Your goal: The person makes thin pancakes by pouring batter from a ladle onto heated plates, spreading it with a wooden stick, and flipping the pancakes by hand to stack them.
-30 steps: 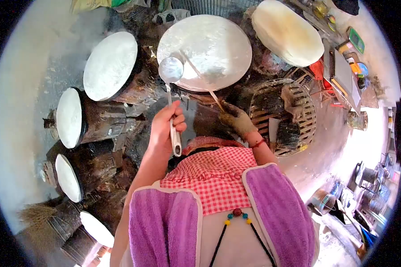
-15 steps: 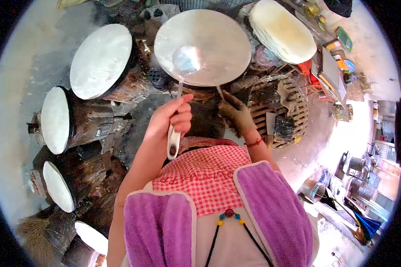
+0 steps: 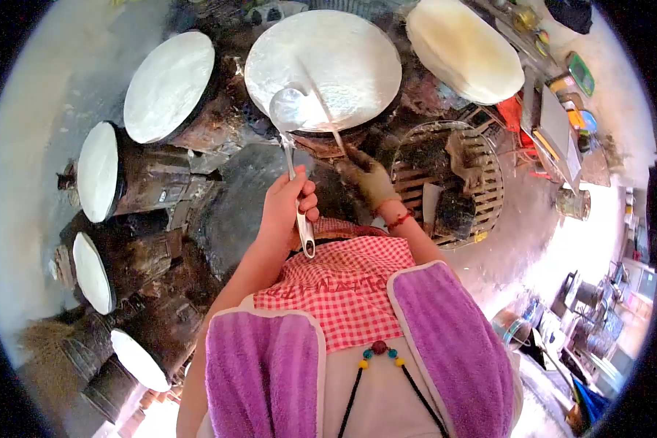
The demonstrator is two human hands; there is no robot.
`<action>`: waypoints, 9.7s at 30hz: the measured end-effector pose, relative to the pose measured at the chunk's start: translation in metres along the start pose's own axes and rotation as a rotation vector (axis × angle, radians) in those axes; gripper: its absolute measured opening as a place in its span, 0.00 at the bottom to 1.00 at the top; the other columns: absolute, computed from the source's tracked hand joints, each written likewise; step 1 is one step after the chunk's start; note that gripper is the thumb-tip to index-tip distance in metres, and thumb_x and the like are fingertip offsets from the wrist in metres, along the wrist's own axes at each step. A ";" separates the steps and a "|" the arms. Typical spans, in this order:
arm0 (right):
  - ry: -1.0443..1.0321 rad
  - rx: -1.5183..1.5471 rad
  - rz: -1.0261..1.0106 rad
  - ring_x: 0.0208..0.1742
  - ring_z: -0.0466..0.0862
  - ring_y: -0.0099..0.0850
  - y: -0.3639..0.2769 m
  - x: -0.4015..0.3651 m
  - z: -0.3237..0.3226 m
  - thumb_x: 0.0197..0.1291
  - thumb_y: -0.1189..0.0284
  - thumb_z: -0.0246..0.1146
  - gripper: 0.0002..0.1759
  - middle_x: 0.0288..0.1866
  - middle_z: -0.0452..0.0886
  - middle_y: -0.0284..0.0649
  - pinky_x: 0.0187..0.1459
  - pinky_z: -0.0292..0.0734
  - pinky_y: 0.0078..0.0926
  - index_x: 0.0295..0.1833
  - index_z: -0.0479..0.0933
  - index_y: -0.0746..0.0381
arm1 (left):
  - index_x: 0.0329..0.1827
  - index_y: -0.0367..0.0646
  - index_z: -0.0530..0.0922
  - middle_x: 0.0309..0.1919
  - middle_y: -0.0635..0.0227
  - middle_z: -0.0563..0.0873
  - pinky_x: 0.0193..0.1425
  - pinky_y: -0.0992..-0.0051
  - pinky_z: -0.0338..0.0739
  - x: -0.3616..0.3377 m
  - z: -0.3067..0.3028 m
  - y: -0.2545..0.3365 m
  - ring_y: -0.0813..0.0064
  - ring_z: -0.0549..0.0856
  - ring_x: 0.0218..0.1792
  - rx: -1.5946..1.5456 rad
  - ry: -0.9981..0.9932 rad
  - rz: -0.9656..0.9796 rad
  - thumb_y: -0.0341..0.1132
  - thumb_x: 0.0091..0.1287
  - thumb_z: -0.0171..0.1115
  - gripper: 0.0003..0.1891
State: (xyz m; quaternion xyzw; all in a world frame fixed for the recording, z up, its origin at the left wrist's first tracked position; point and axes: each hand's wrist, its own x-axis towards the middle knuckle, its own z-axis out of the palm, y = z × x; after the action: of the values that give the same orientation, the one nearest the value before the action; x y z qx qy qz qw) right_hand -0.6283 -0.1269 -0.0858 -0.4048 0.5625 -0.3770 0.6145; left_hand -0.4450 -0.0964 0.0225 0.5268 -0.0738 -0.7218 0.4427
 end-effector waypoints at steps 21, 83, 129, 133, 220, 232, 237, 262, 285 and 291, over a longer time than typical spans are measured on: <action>0.074 -0.188 -0.043 0.48 0.83 0.32 -0.003 0.015 -0.055 0.61 0.67 0.65 0.20 0.51 0.83 0.42 0.50 0.77 0.27 0.58 0.77 0.62 | 0.72 0.35 0.56 0.26 0.74 0.64 0.12 0.86 0.57 -0.081 -0.045 0.014 0.87 0.62 0.15 -0.778 -0.595 0.108 0.36 0.78 0.40 0.23; -0.930 -0.601 0.169 0.31 0.80 0.36 0.054 0.192 0.768 0.46 0.68 0.76 0.23 0.32 0.81 0.43 0.27 0.76 0.36 0.46 0.78 0.67 | 0.73 0.27 0.47 0.26 0.73 0.62 0.17 0.81 0.63 -0.262 -0.376 -0.062 0.84 0.63 0.16 -1.685 0.289 1.802 0.35 0.76 0.43 0.29; 0.384 -0.616 0.063 0.19 0.71 0.30 -0.309 0.068 0.095 0.46 0.65 0.76 0.22 0.28 0.80 0.37 0.21 0.64 0.34 0.46 0.80 0.62 | 0.71 0.33 0.57 0.24 0.73 0.64 0.15 0.80 0.58 -0.268 -0.425 0.021 0.85 0.58 0.15 -1.187 -0.118 0.494 0.35 0.77 0.41 0.23; 0.444 -0.704 -0.247 0.29 0.80 0.28 -0.374 0.070 -0.098 0.51 0.68 0.72 0.22 0.33 0.83 0.35 0.28 0.74 0.32 0.53 0.79 0.58 | 0.73 0.34 0.53 0.22 0.73 0.62 0.19 0.77 0.61 -0.213 -0.337 0.031 0.83 0.58 0.15 -1.304 -0.260 0.402 0.40 0.78 0.39 0.26; -1.909 -1.104 -0.238 0.35 0.83 0.27 0.153 -0.189 0.670 0.60 0.67 0.65 0.26 0.47 0.82 0.39 0.35 0.79 0.25 0.65 0.72 0.57 | 0.60 0.22 0.60 0.29 0.69 0.68 0.21 0.83 0.64 -0.319 -0.559 -0.143 0.84 0.65 0.21 -1.771 0.186 1.596 0.29 0.76 0.42 0.17; -1.739 -0.493 -0.023 0.38 0.82 0.19 0.075 -0.228 0.665 0.65 0.75 0.59 0.25 0.46 0.82 0.34 0.26 0.72 0.11 0.68 0.69 0.54 | 0.68 0.29 0.59 0.27 0.73 0.65 0.13 0.87 0.58 -0.371 -0.496 -0.152 0.89 0.62 0.18 -1.570 0.132 1.499 0.30 0.76 0.40 0.20; -1.683 -0.910 -0.331 0.26 0.77 0.16 0.149 -0.155 0.657 0.63 0.69 0.62 0.24 0.34 0.83 0.31 0.26 0.73 0.15 0.66 0.72 0.53 | 0.72 0.30 0.53 0.27 0.72 0.64 0.09 0.86 0.54 -0.362 -0.440 -0.202 0.89 0.59 0.13 -1.182 0.648 1.639 0.30 0.76 0.39 0.23; -1.775 -1.449 -1.493 0.50 0.81 0.50 0.184 -0.225 0.689 0.67 0.67 0.48 0.26 0.50 0.79 0.52 0.50 0.78 0.44 0.71 0.61 0.45 | 0.72 0.27 0.50 0.28 0.69 0.64 0.20 0.80 0.65 -0.329 -0.349 -0.305 0.82 0.63 0.19 -1.862 0.374 1.857 0.33 0.78 0.34 0.24; -1.501 -0.478 1.325 0.17 0.79 0.29 0.203 -0.046 0.685 0.65 0.59 0.60 0.16 0.30 0.82 0.43 0.15 0.70 0.21 0.52 0.76 0.57 | 0.71 0.24 0.50 0.29 0.67 0.65 0.19 0.77 0.68 -0.281 -0.361 -0.182 0.79 0.65 0.18 -1.858 0.399 1.818 0.33 0.77 0.33 0.25; -1.742 -0.648 -0.817 0.38 0.83 0.46 0.209 -0.048 0.706 0.63 0.63 0.60 0.21 0.42 0.83 0.51 0.41 0.80 0.37 0.62 0.73 0.49 | 0.72 0.25 0.48 0.29 0.67 0.65 0.19 0.78 0.67 -0.269 -0.347 -0.171 0.79 0.65 0.18 -1.884 0.478 1.862 0.33 0.77 0.36 0.26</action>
State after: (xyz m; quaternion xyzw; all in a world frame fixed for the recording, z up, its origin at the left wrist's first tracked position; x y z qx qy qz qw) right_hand 0.0725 0.0505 -0.2319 -0.8472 -0.1874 0.0386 0.4957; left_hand -0.2406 0.3236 -0.0388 -0.1093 0.1975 0.1782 0.9578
